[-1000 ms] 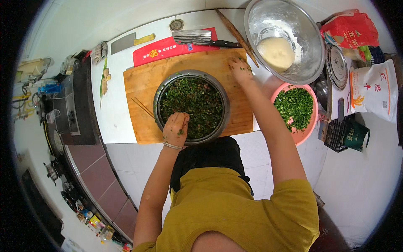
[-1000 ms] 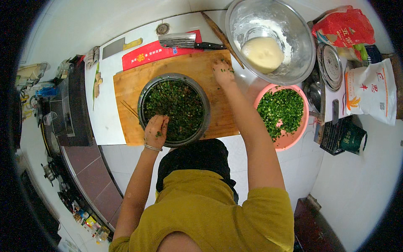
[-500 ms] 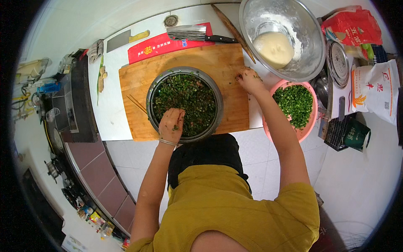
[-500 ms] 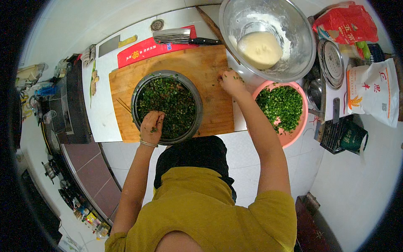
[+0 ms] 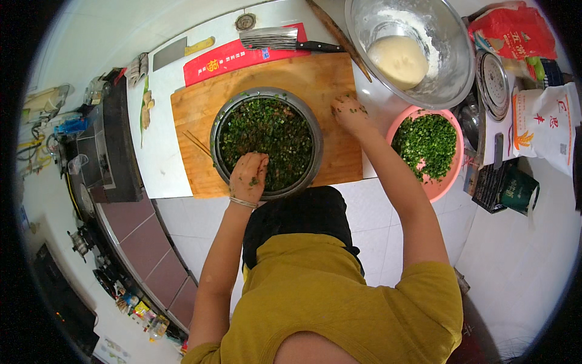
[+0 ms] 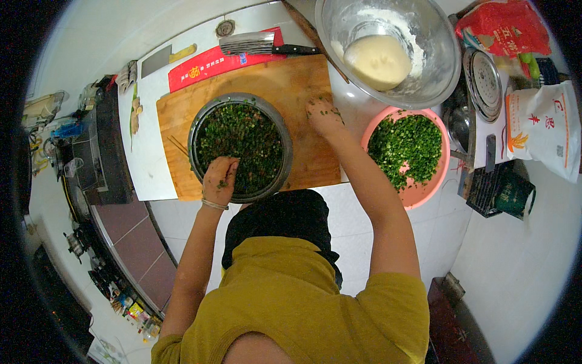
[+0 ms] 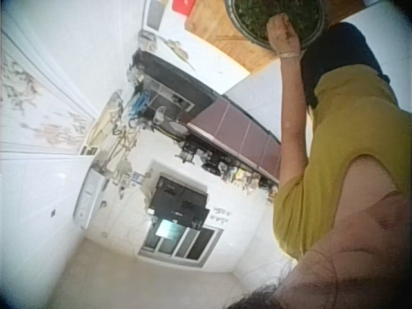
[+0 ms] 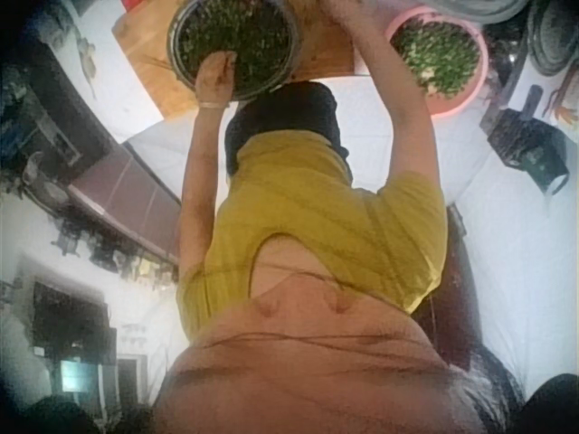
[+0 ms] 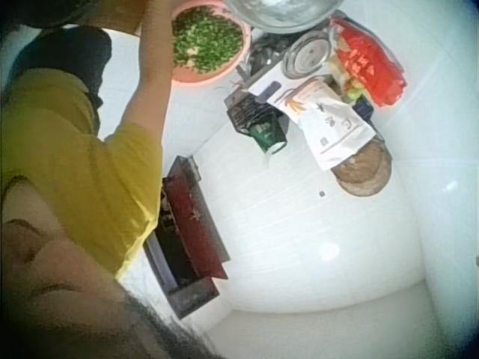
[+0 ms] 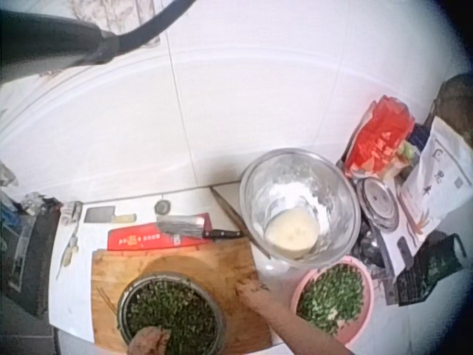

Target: The person transfers chopped green vegetables from a pink bowl into a metal bowl on a wooden cutting board. They then use both hands to mix and knead the vegetables in the metal bowl, ensuring the ingredients are thoroughly combined.

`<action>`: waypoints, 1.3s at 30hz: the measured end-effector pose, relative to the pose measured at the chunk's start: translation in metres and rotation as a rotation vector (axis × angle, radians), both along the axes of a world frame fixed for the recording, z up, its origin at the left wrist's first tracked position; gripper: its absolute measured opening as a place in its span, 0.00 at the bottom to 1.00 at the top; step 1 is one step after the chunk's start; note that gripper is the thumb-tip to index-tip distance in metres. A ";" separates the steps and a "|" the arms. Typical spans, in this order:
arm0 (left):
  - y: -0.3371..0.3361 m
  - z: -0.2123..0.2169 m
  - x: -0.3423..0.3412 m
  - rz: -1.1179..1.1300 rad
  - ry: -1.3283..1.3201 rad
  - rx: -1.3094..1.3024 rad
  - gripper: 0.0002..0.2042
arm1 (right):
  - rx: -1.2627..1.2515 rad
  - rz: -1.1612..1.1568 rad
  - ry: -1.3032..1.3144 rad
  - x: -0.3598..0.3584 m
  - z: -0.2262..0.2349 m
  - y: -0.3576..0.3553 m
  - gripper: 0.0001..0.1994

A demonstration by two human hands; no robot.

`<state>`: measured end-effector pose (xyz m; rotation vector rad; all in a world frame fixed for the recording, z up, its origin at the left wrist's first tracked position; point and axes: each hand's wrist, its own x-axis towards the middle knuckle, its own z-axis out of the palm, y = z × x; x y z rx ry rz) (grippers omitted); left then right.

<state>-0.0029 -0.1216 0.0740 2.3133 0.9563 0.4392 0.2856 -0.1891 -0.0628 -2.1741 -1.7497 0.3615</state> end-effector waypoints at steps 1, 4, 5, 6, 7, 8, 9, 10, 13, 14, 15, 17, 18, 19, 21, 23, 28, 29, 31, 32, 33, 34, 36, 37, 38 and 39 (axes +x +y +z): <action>0.000 -0.001 -0.001 -0.001 0.010 -0.008 0.05 | -0.021 0.021 -0.023 -0.002 0.000 -0.001 0.06; -0.001 -0.003 -0.003 -0.008 0.043 -0.022 0.06 | -0.253 0.030 -0.012 -0.009 0.013 0.005 0.09; -0.002 -0.002 -0.004 -0.010 0.056 -0.020 0.06 | -0.443 0.000 0.043 -0.013 0.039 0.015 0.12; -0.002 -0.002 -0.005 -0.014 0.068 -0.018 0.07 | -0.633 -0.032 0.098 -0.014 0.057 0.019 0.14; -0.001 0.001 -0.005 -0.025 0.051 -0.015 0.07 | -0.575 -0.104 0.181 -0.012 0.064 0.015 0.13; 0.000 0.004 -0.006 -0.034 0.034 -0.012 0.07 | -0.515 -0.176 0.262 -0.006 0.068 0.007 0.12; 0.002 0.006 -0.008 -0.045 0.017 -0.009 0.07 | -0.454 -0.247 0.343 -0.001 0.072 -0.002 0.11; 0.002 0.005 -0.010 -0.035 0.000 -0.005 0.05 | -0.420 -0.273 0.387 0.002 0.076 -0.011 0.11; 0.004 0.003 -0.014 -0.023 -0.053 0.006 0.02 | -0.325 -0.326 0.543 0.006 0.079 -0.038 0.09; 0.005 0.000 -0.016 -0.032 -0.046 0.004 0.03 | -0.295 -0.332 0.608 0.002 0.074 -0.049 0.09; 0.006 -0.002 -0.019 -0.041 -0.039 0.002 0.03 | -0.264 -0.338 0.673 -0.003 0.071 -0.060 0.09; 0.005 0.000 -0.021 -0.061 -0.034 0.014 0.08 | -0.290 -0.305 0.669 -0.027 0.083 -0.072 0.10; 0.005 0.000 -0.021 -0.058 -0.034 -0.001 0.08 | -0.300 -0.290 0.668 -0.043 0.088 -0.078 0.10; 0.004 0.001 -0.022 -0.054 -0.033 -0.013 0.08 | -0.336 -0.290 0.622 -0.062 0.084 -0.087 0.11; 0.004 0.001 -0.025 -0.059 -0.030 -0.018 0.07 | -0.326 -0.280 0.516 -0.104 0.070 -0.104 0.13; 0.005 0.001 -0.026 -0.091 -0.028 -0.004 0.06 | -0.314 -0.305 0.460 -0.138 0.054 -0.117 0.14; 0.012 0.000 -0.036 -0.228 -0.045 -0.056 0.04 | -0.255 -0.318 0.349 -0.181 0.034 -0.120 0.19; 0.016 0.000 -0.036 -0.251 -0.034 -0.068 0.04 | -0.240 -0.355 0.302 -0.187 0.026 -0.121 0.18; 0.017 0.003 -0.037 -0.261 -0.042 -0.052 0.04 | -0.213 -0.422 0.212 -0.201 0.018 -0.117 0.18; 0.019 0.004 -0.038 -0.262 -0.044 -0.043 0.05 | -0.238 -0.434 0.171 -0.205 0.020 -0.115 0.18; 0.021 0.006 -0.040 -0.273 -0.037 -0.037 0.05 | -0.263 -0.446 0.129 -0.207 0.022 -0.112 0.18; 0.022 0.006 -0.042 -0.283 -0.032 -0.035 0.04 | -0.293 -0.457 0.086 -0.210 0.025 -0.110 0.18; 0.026 0.007 -0.046 -0.304 -0.028 -0.031 0.04 | -0.223 -0.493 -0.026 -0.215 0.011 -0.108 0.16; 0.028 0.007 -0.049 -0.313 -0.029 -0.029 0.04 | -0.189 -0.509 -0.083 -0.215 0.010 -0.104 0.15; 0.029 0.007 -0.050 -0.322 -0.030 -0.028 0.04 | -0.194 -0.581 -0.029 -0.212 0.009 -0.102 0.14; 0.031 0.007 -0.051 -0.329 -0.042 -0.030 0.04 | -0.199 -0.652 0.025 -0.205 0.010 -0.102 0.12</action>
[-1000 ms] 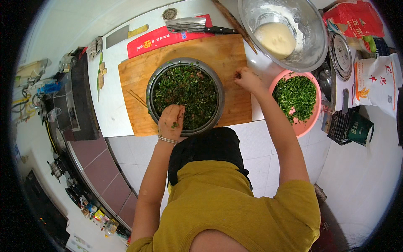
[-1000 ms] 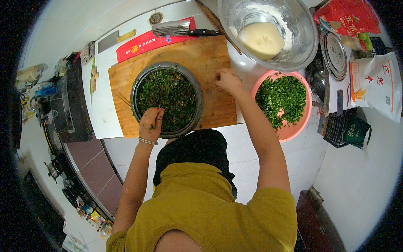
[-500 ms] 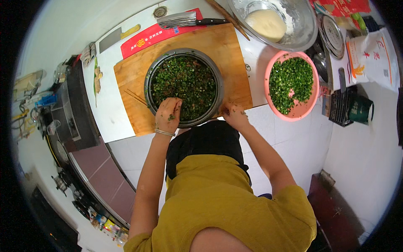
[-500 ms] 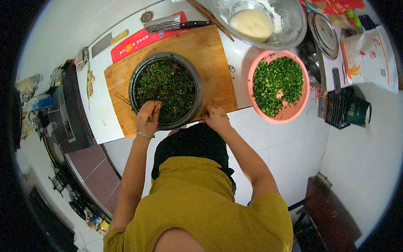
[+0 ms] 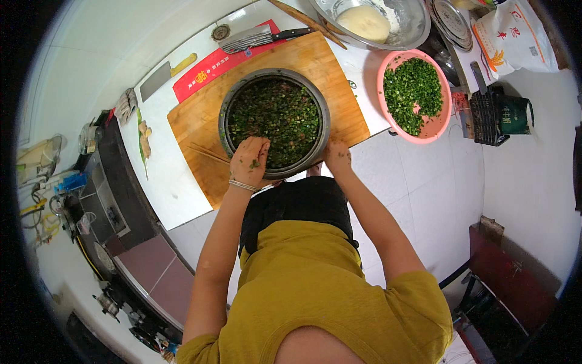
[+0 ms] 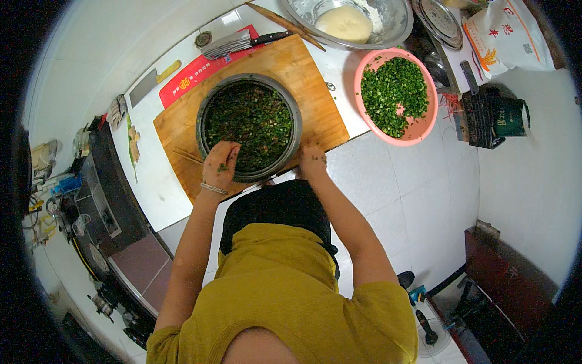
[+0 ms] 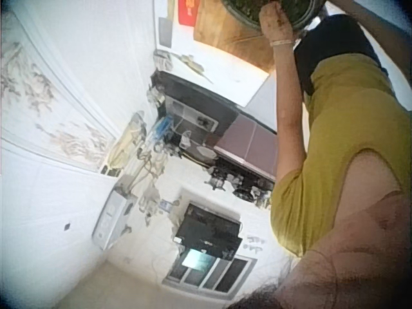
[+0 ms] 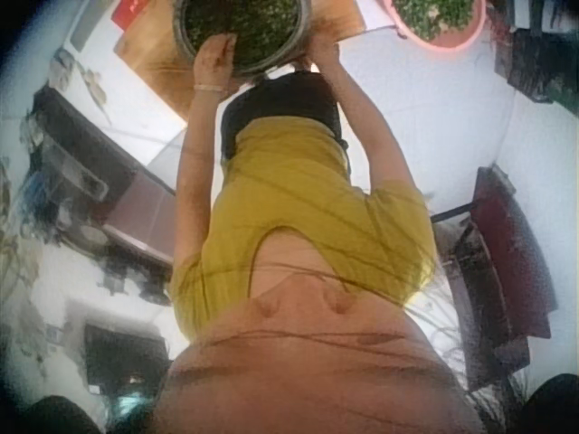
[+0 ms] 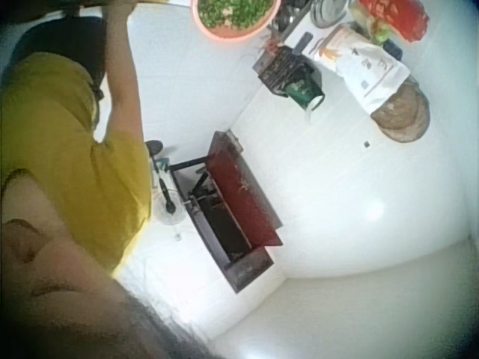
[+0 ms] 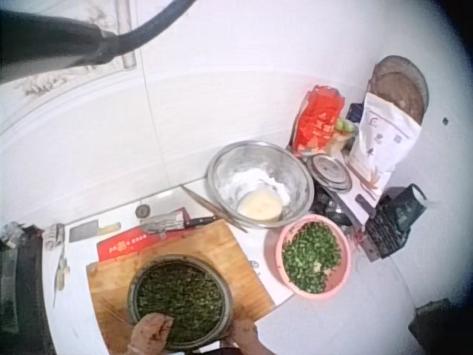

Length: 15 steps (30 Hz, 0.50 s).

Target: The person transfers chopped green vegetables from a pink bowl into a metal bowl on a wooden cutting board. They then use both hands to mix and knead the vegetables in the metal bowl, ensuring the ingredients are thoroughly combined.

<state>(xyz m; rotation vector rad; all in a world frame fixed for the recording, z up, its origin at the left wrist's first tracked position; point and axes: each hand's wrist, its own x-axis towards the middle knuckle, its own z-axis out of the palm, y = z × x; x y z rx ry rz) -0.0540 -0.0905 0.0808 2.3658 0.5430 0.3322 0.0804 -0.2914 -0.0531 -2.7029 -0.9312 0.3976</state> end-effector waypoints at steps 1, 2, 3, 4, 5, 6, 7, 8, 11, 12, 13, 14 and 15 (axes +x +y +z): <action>0.002 -0.003 0.002 -0.012 -0.012 -0.006 0.04 | 0.009 -0.082 0.045 0.008 0.001 -0.001 0.11; 0.003 -0.004 -0.001 -0.010 -0.021 -0.010 0.04 | 0.120 -0.198 0.088 0.017 0.005 -0.003 0.09; 0.006 -0.007 -0.003 0.016 -0.030 -0.068 0.04 | 0.231 -0.315 0.130 0.026 0.013 -0.008 0.07; 0.008 -0.011 -0.006 0.044 -0.039 -0.128 0.04 | 0.406 -0.447 0.268 0.031 0.039 -0.008 0.07; 0.009 -0.011 -0.006 0.044 -0.049 -0.136 0.04 | 0.540 -0.453 0.335 0.038 0.060 -0.011 0.07; 0.011 -0.010 -0.006 0.040 -0.057 -0.143 0.04 | 0.596 -0.469 0.348 0.038 0.077 -0.009 0.06; 0.013 -0.004 -0.004 0.014 -0.062 -0.102 0.04 | 0.649 -0.485 0.361 0.038 0.093 -0.007 0.06; 0.014 -0.001 -0.004 -0.010 -0.065 -0.060 0.04 | 0.704 -0.404 0.323 0.032 0.115 0.002 0.06; 0.016 -0.002 0.000 -0.021 -0.069 -0.039 0.06 | 0.795 -0.142 0.189 -0.003 0.171 0.049 0.07; 0.017 -0.001 0.002 -0.020 -0.056 -0.050 0.06 | 0.796 0.077 0.092 -0.008 0.174 0.062 0.09; 0.018 0.002 0.003 -0.016 -0.039 -0.058 0.07 | 0.762 0.218 0.151 -0.011 0.173 0.075 0.10; 0.019 0.005 0.003 -0.014 -0.027 -0.067 0.08 | 0.595 0.173 0.285 -0.014 0.160 0.080 0.11; 0.020 0.003 0.002 -0.035 -0.077 -0.066 0.09 | 0.424 0.127 0.414 -0.016 0.141 0.081 0.12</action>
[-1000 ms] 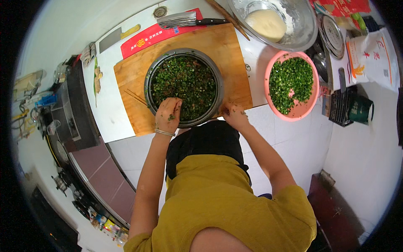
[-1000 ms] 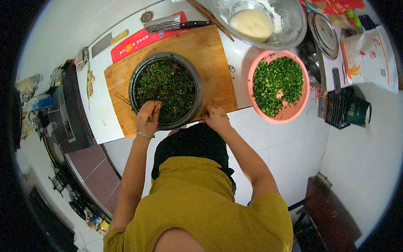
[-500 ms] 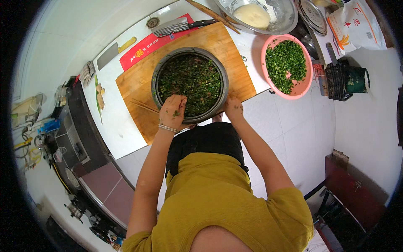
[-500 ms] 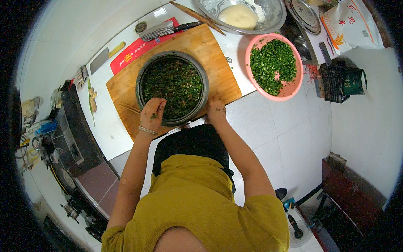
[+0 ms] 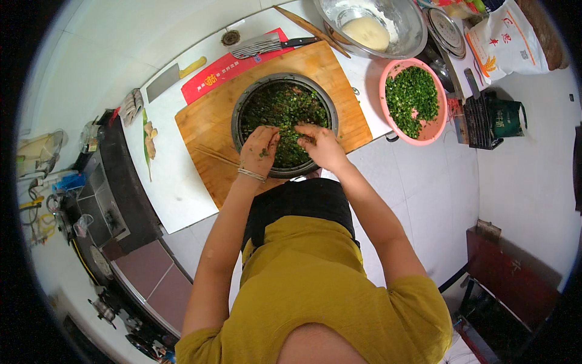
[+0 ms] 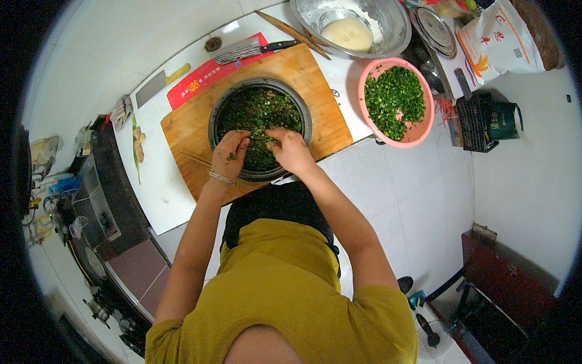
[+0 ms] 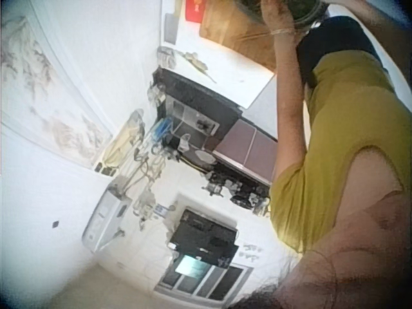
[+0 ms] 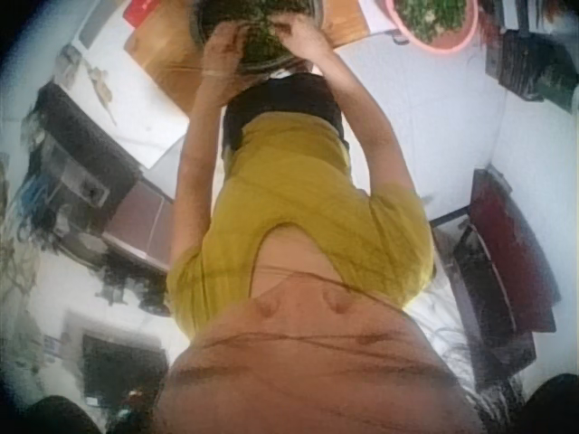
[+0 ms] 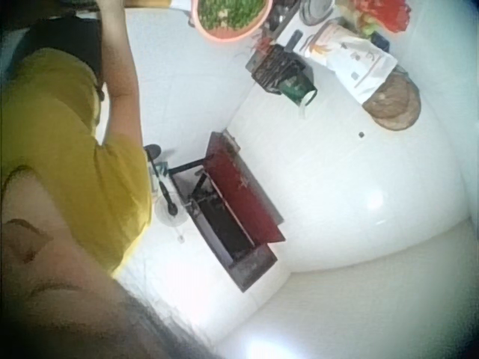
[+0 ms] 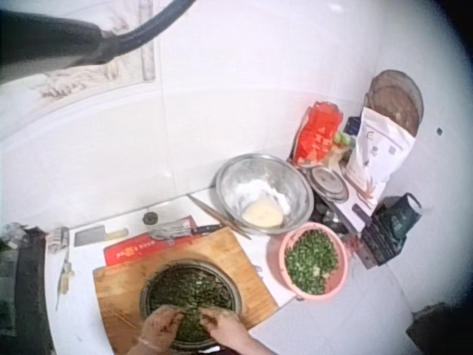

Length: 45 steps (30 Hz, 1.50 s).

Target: The person transfers chopped green vegetables from a pink bowl into a metal bowl on a wooden cutting board. They then use both hands to mix and knead the vegetables in the metal bowl, ensuring the ingredients are thoroughly combined.

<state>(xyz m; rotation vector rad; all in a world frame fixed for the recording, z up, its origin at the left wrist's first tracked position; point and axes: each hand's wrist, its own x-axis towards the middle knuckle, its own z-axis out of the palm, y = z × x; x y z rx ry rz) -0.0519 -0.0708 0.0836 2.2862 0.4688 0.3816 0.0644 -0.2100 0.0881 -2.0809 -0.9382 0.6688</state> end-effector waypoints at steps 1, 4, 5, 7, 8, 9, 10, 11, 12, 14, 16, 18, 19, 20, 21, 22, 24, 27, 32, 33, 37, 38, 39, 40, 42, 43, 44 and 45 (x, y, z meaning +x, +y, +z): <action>0.001 -0.001 0.000 -0.011 -0.049 0.003 0.11 | 0.116 -0.164 0.490 0.001 0.000 0.005 0.14; 0.002 0.002 -0.002 -0.058 -0.031 0.026 0.17 | 0.347 -0.371 1.321 0.012 0.007 -0.001 0.22; 0.001 0.001 0.000 -0.075 -0.022 0.051 0.18 | 0.388 -0.380 1.445 0.016 0.002 -0.004 0.23; 0.000 0.008 0.001 -0.163 0.028 0.105 0.21 | 0.390 -0.376 1.571 0.018 0.003 -0.002 0.31; -0.002 0.013 0.003 -0.195 0.049 0.165 0.22 | 0.423 -0.339 1.630 0.019 0.008 0.000 0.32; -0.005 0.018 0.005 -0.227 0.071 0.226 0.23 | 0.456 -0.301 1.689 0.019 0.015 0.002 0.34; -0.007 0.024 0.007 -0.258 0.095 0.288 0.24 | 0.489 -0.261 1.750 0.019 0.020 0.004 0.35; -0.009 0.033 0.008 -0.284 0.107 0.259 0.26 | 0.501 -0.246 1.765 0.018 0.024 0.006 0.37; -0.012 0.040 0.009 -0.297 0.083 0.268 0.26 | 0.511 -0.286 1.785 0.016 0.029 0.009 0.37; -0.019 0.052 0.011 -0.327 0.030 0.285 0.26 | 0.534 -0.370 1.816 0.013 0.040 0.014 0.37; -0.026 0.061 0.011 -0.365 0.019 0.330 0.29 | 0.468 -0.481 1.758 0.014 0.041 0.017 0.36; -0.034 0.073 0.010 -0.393 0.006 0.394 0.29 | 0.448 -0.596 1.680 0.014 0.025 0.021 0.35; -0.036 0.078 0.009 -0.384 -0.018 0.419 0.28 | 0.449 -0.600 1.693 0.015 0.025 0.022 0.34; -0.039 0.079 0.009 -0.374 -0.039 0.477 0.27 | 0.440 -0.635 1.664 0.013 0.026 0.024 0.34; -0.042 0.079 0.008 -0.364 -0.060 0.536 0.27 | 0.431 -0.669 1.634 0.009 0.027 0.028 0.34; -0.045 0.078 0.008 -0.352 -0.081 0.593 0.26 | 0.421 -0.702 1.604 0.005 0.030 0.032 0.34; -0.050 0.075 0.010 -0.333 -0.052 0.656 0.26 | 0.403 -0.749 1.489 0.002 0.021 0.036 0.34; -0.056 0.067 0.015 -0.287 -0.011 0.656 0.27 | 0.554 -0.576 1.233 0.010 -0.049 0.025 0.35; -0.042 0.048 0.015 -0.262 0.160 0.685 0.31 | 0.464 -0.768 1.519 -0.014 0.065 0.043 0.37; -0.039 0.043 0.015 -0.251 0.176 0.690 0.31 | 0.490 -0.708 1.545 -0.012 0.060 0.039 0.39; -0.033 0.044 0.018 -0.227 0.164 0.644 0.28 | 0.572 -0.611 1.564 -0.019 0.069 0.034 0.43; -0.031 0.042 0.020 -0.223 0.166 0.619 0.27 | 0.596 -0.593 1.564 -0.021 0.073 0.034 0.43; -0.028 0.037 0.020 -0.189 0.124 0.647 0.25 | 0.637 -0.555 1.642 -0.020 0.079 0.034 0.45; -0.026 0.035 0.021 -0.190 0.125 0.624 0.25 | 0.655 -0.520 1.649 -0.021 0.080 0.032 0.46; -0.023 0.032 0.023 -0.191 0.129 0.577 0.25 | 0.689 -0.447 1.663 -0.021 0.083 0.029 0.48; -0.022 0.030 0.024 -0.194 0.098 0.616 0.22 | 0.718 -0.377 1.685 -0.019 0.078 0.027 0.51; -0.020 0.029 0.025 -0.194 0.090 0.619 0.21 | 0.719 -0.375 1.687 -0.017 0.075 0.023 0.51; -0.018 0.027 0.026 -0.194 0.083 0.621 0.20 | 0.719 -0.372 1.689 -0.016 0.075 0.020 0.51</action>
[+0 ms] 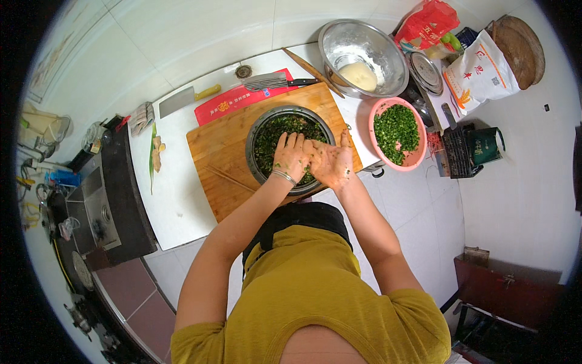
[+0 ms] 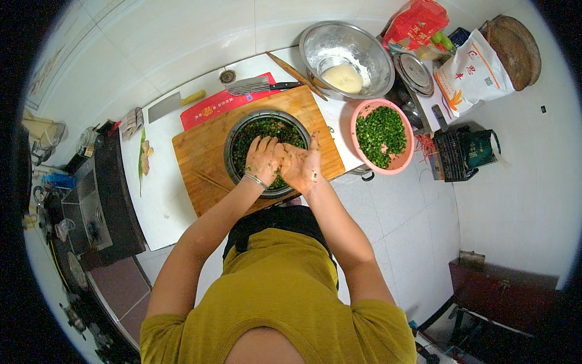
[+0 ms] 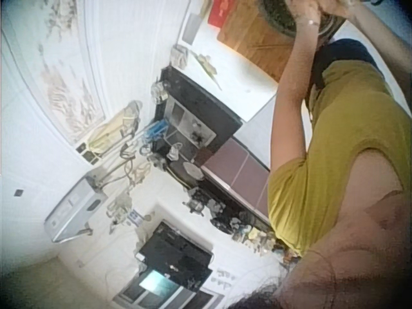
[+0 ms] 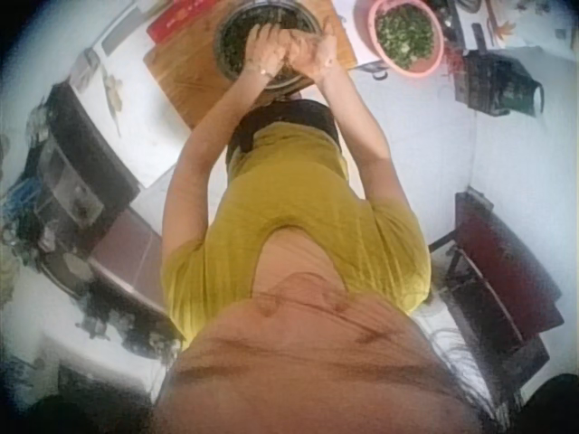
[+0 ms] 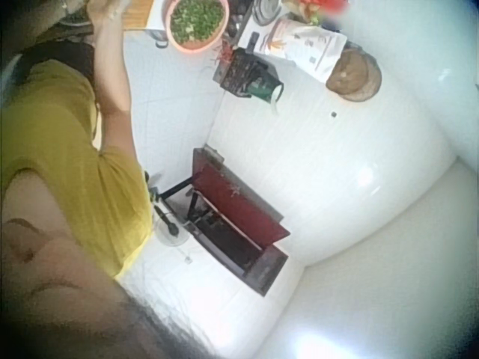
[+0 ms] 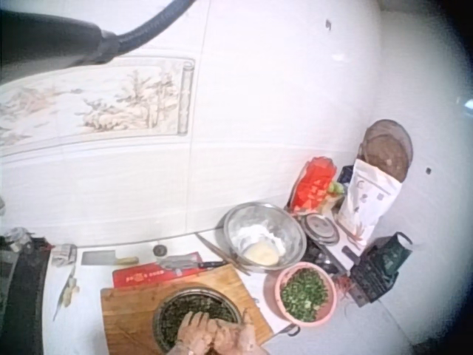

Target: The person transfers chopped green vegetables from a pink bowl into a metal bowl on a wooden cutting board. They then use both hands to mix and knead the vegetables in the metal bowl, ensuring the ingredients are thoroughly combined.

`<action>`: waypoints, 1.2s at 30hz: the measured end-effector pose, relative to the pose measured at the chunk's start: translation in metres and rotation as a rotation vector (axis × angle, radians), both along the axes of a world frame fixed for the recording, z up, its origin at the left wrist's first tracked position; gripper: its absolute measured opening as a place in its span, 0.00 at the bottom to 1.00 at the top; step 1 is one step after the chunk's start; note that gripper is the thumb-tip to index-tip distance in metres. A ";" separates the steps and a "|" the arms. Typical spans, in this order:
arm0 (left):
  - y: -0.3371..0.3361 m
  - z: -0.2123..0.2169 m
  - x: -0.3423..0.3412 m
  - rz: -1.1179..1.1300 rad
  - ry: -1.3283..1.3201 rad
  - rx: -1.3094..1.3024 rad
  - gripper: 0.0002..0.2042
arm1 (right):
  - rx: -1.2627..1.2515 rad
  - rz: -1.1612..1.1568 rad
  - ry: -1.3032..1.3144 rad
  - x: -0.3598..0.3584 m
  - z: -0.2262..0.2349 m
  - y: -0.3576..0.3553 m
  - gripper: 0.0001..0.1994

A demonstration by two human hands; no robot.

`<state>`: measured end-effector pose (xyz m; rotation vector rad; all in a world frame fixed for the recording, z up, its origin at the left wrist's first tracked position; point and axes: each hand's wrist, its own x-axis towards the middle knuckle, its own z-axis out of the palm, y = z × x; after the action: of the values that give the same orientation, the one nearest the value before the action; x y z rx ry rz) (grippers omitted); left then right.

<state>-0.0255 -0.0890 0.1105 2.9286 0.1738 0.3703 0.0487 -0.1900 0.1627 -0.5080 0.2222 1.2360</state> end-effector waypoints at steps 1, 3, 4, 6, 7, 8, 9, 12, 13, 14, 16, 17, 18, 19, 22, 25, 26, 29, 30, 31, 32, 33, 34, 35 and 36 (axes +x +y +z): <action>0.003 -0.003 0.000 0.002 -0.004 0.002 0.18 | 0.002 0.006 0.004 0.000 0.001 -0.002 0.51; 0.010 -0.008 0.002 0.015 -0.097 0.013 0.12 | -0.034 0.024 0.000 0.001 0.004 -0.007 0.52; 0.015 -0.008 0.002 0.018 -0.045 0.028 0.10 | -0.053 0.031 -0.002 0.002 0.005 -0.009 0.52; 0.019 -0.015 0.002 0.048 -0.076 0.086 0.04 | -0.030 0.049 0.025 0.003 0.005 -0.012 0.51; 0.021 -0.016 0.001 0.071 -0.035 0.077 0.04 | -0.019 0.056 0.038 0.005 0.005 -0.013 0.51; 0.023 -0.017 0.001 0.095 0.006 0.069 0.03 | -0.005 0.053 0.006 0.006 0.004 -0.015 0.50; 0.026 -0.019 -0.001 0.120 0.048 0.060 0.02 | 0.010 0.052 -0.026 0.008 0.002 -0.018 0.49; 0.026 -0.012 -0.009 0.092 0.054 0.046 0.07 | 0.004 0.044 -0.077 0.014 -0.005 -0.021 0.46; 0.023 -0.005 -0.013 0.068 0.068 0.050 0.10 | -0.004 0.045 -0.085 0.015 -0.006 -0.019 0.45; 0.017 -0.002 -0.016 0.025 -0.029 0.046 0.11 | -0.034 0.043 -0.036 0.013 0.001 -0.015 0.44; 0.006 0.010 -0.018 -0.063 -0.050 -0.005 0.17 | -0.055 0.069 -0.070 0.016 -0.011 -0.009 0.45; -0.001 0.015 -0.019 -0.081 -0.104 0.018 0.20 | -0.066 0.083 -0.087 0.018 -0.019 -0.006 0.45; -0.005 0.020 -0.019 -0.105 -0.057 0.013 0.22 | -0.050 0.036 -0.012 0.019 -0.027 -0.002 0.44; -0.008 0.019 -0.016 -0.083 -0.049 0.038 0.21 | -0.013 0.057 -0.019 0.017 -0.028 0.002 0.44; -0.010 0.008 -0.008 -0.016 -0.069 0.093 0.17 | 0.041 0.090 -0.076 0.009 -0.025 0.010 0.45; -0.006 0.001 -0.005 -0.010 0.093 0.081 0.15 | -0.118 0.065 -0.169 0.011 -0.027 0.015 0.47; -0.005 -0.001 -0.005 -0.007 0.079 0.080 0.14 | -0.097 0.067 -0.167 0.011 -0.025 0.016 0.47; -0.003 -0.004 -0.005 -0.003 0.077 0.062 0.14 | -0.034 0.082 -0.156 0.010 -0.020 0.013 0.48; -0.001 -0.002 -0.004 -0.003 0.101 0.046 0.14 | -0.013 0.095 -0.150 0.012 -0.020 0.011 0.48; 0.001 0.000 -0.003 -0.003 0.124 0.029 0.14 | 0.009 0.108 -0.145 0.014 -0.018 0.008 0.49; 0.004 0.000 -0.002 0.042 0.156 0.012 0.13 | -0.026 0.107 -0.133 0.014 -0.008 0.006 0.49; 0.009 -0.001 -0.002 0.086 0.188 -0.005 0.12 | -0.059 0.106 -0.121 0.012 0.007 0.003 0.49; 0.013 0.000 -0.002 0.128 0.217 -0.024 0.11 | -0.096 0.102 -0.112 0.012 0.018 -0.001 0.50; 0.017 -0.007 -0.001 0.187 0.211 -0.061 0.10 | -0.071 0.133 -0.141 0.016 0.018 -0.007 0.50; 0.021 -0.020 -0.001 0.246 0.205 -0.097 0.09 | -0.046 0.164 -0.170 0.020 0.016 -0.012 0.50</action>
<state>-0.0261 -0.0679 0.0901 2.8491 0.5673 0.0895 0.0690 -0.2019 0.1785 -0.6785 0.0662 1.3415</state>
